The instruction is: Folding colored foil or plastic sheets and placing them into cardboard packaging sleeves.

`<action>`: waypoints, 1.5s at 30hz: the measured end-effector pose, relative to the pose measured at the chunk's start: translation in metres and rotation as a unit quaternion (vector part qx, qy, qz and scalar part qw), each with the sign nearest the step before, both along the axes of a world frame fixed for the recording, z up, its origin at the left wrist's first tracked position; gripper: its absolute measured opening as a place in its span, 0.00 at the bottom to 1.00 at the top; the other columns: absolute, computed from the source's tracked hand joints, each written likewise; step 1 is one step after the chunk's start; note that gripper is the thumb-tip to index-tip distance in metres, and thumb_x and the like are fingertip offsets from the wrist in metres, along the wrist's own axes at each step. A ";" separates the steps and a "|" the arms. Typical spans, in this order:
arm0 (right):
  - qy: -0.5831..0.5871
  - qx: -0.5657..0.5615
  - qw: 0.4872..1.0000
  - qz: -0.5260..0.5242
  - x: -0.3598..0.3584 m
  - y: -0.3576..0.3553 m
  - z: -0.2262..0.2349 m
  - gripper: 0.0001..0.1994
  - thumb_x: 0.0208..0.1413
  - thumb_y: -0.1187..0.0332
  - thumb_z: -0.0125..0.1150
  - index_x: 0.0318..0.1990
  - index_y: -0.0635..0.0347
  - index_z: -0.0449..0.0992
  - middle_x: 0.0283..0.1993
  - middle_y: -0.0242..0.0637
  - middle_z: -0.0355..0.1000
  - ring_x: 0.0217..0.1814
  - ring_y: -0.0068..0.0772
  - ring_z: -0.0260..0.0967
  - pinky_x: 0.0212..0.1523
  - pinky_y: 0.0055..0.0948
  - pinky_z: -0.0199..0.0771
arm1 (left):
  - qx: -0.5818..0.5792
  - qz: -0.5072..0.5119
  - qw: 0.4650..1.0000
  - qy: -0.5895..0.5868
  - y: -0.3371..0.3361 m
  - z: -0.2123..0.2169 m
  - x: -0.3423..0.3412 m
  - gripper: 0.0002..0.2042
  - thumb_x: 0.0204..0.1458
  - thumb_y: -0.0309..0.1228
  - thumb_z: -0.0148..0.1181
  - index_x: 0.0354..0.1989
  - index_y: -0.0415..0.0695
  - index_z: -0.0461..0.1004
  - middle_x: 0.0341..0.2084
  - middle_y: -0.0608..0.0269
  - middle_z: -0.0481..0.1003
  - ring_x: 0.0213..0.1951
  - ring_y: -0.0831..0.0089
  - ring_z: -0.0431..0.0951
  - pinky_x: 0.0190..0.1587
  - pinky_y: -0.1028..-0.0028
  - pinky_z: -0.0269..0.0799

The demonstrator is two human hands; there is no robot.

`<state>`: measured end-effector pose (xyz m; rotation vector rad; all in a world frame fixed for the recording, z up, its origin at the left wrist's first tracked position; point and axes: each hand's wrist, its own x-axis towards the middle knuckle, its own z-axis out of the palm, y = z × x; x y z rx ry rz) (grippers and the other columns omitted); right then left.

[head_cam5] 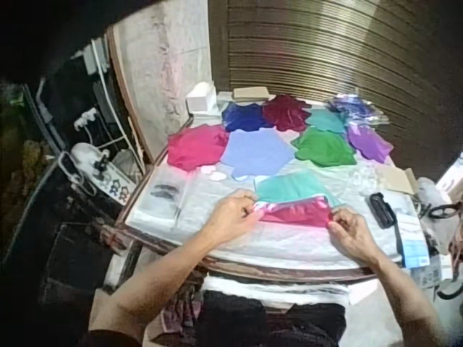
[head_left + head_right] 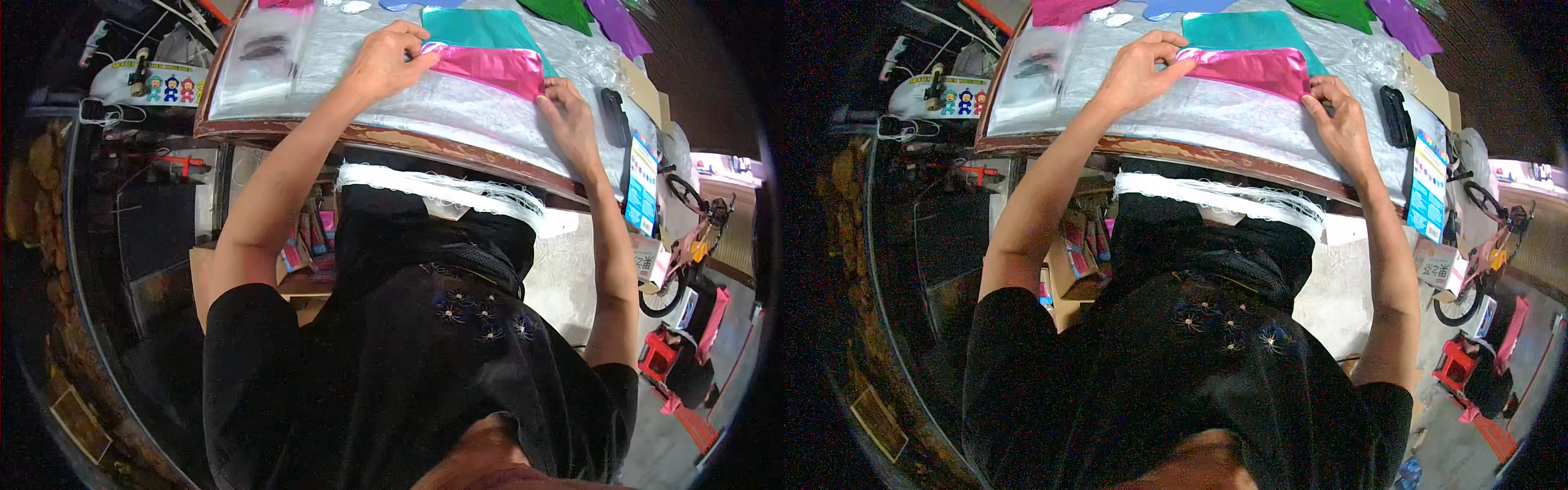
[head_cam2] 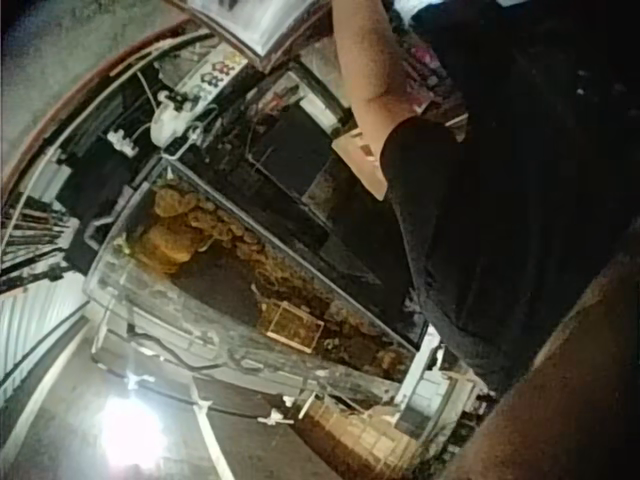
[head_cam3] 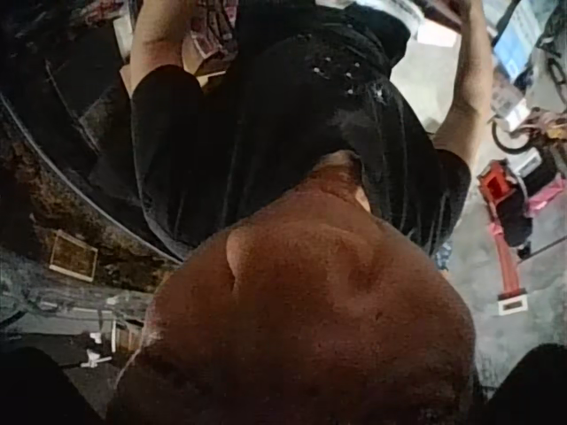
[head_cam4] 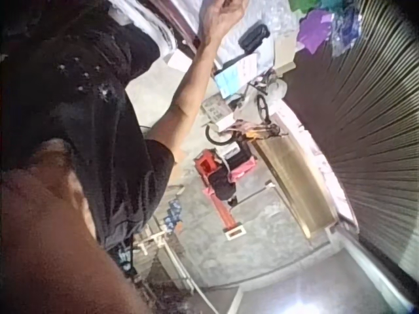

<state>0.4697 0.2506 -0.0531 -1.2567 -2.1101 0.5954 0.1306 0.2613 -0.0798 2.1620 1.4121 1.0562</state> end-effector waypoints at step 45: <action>-0.165 0.310 0.936 -0.009 -0.043 -0.023 -0.007 0.21 0.54 0.59 0.70 0.52 0.62 0.77 0.67 0.44 0.67 0.68 0.44 0.66 0.66 0.43 0.65 | 0.097 -0.002 0.991 0.090 0.006 0.007 0.019 0.13 0.51 0.29 0.69 0.27 0.29 0.76 0.37 0.44 0.77 0.34 0.49 0.78 0.39 0.60 0.74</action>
